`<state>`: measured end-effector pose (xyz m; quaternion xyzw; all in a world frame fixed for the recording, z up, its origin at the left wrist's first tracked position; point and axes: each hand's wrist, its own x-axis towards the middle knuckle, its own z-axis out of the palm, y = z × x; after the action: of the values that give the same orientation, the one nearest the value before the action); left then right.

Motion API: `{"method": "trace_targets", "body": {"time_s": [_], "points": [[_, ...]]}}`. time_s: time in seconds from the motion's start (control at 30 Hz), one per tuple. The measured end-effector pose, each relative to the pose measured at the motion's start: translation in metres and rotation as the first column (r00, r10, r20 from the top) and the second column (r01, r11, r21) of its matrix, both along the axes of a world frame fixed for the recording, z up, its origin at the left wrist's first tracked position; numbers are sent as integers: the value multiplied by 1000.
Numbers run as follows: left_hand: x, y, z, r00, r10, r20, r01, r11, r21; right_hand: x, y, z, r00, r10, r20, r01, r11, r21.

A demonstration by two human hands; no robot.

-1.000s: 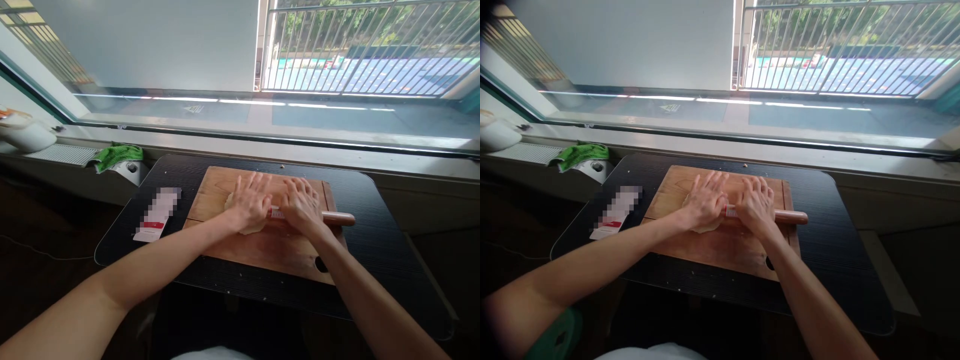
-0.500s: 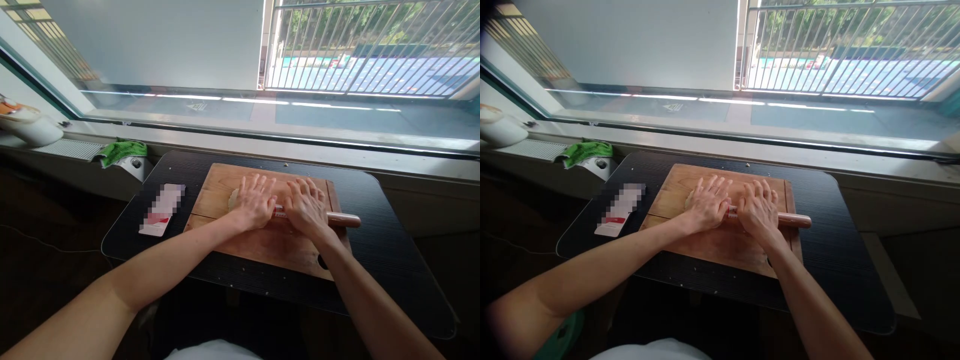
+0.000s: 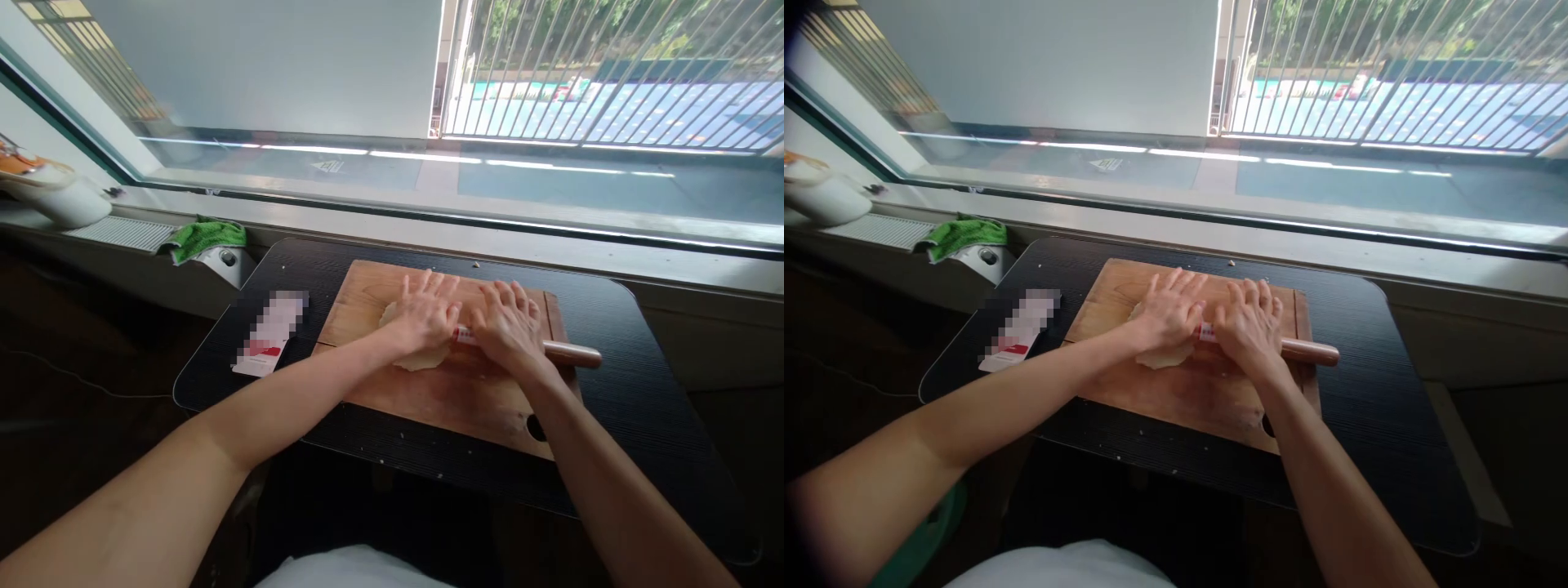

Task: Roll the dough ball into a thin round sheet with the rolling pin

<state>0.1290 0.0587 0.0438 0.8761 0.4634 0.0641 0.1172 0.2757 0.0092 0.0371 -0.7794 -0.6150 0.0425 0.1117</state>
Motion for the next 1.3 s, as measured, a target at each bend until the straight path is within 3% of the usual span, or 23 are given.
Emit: {"method": "trace_targets", "body": {"time_s": [0.17,0.4,0.63,0.83,0.9,1.03,1.1,1.3], "points": [[19,49,7,989,129,-70,-134,989,-63,13,52,5,990,-133,-52,127,987,-99],[-3,-7,-3,1000,-15,-7,15,999,38,4,-7,-11,999,25,21,-26,999,46],[22,55,5,986,160,-53,-163,984,-73,14,58,8,984,-161,-81,156,986,-62],[-1,-4,-4,1000,3,4,-3,999,42,5,-3,-5,1000,6,-23,-5,1000,13],[2,-1,-3,1000,8,4,-8,998,69,7,2,-7,1000,16,-24,-15,999,31],[21,48,4,988,152,-33,-152,988,2,19,56,-1,987,-132,-88,127,990,-59],[24,56,5,983,181,-15,-181,984,7,21,66,2,982,-168,-87,165,985,-42],[6,6,-2,996,29,81,-34,997,64,11,8,-5,999,-37,9,37,999,30]]}}
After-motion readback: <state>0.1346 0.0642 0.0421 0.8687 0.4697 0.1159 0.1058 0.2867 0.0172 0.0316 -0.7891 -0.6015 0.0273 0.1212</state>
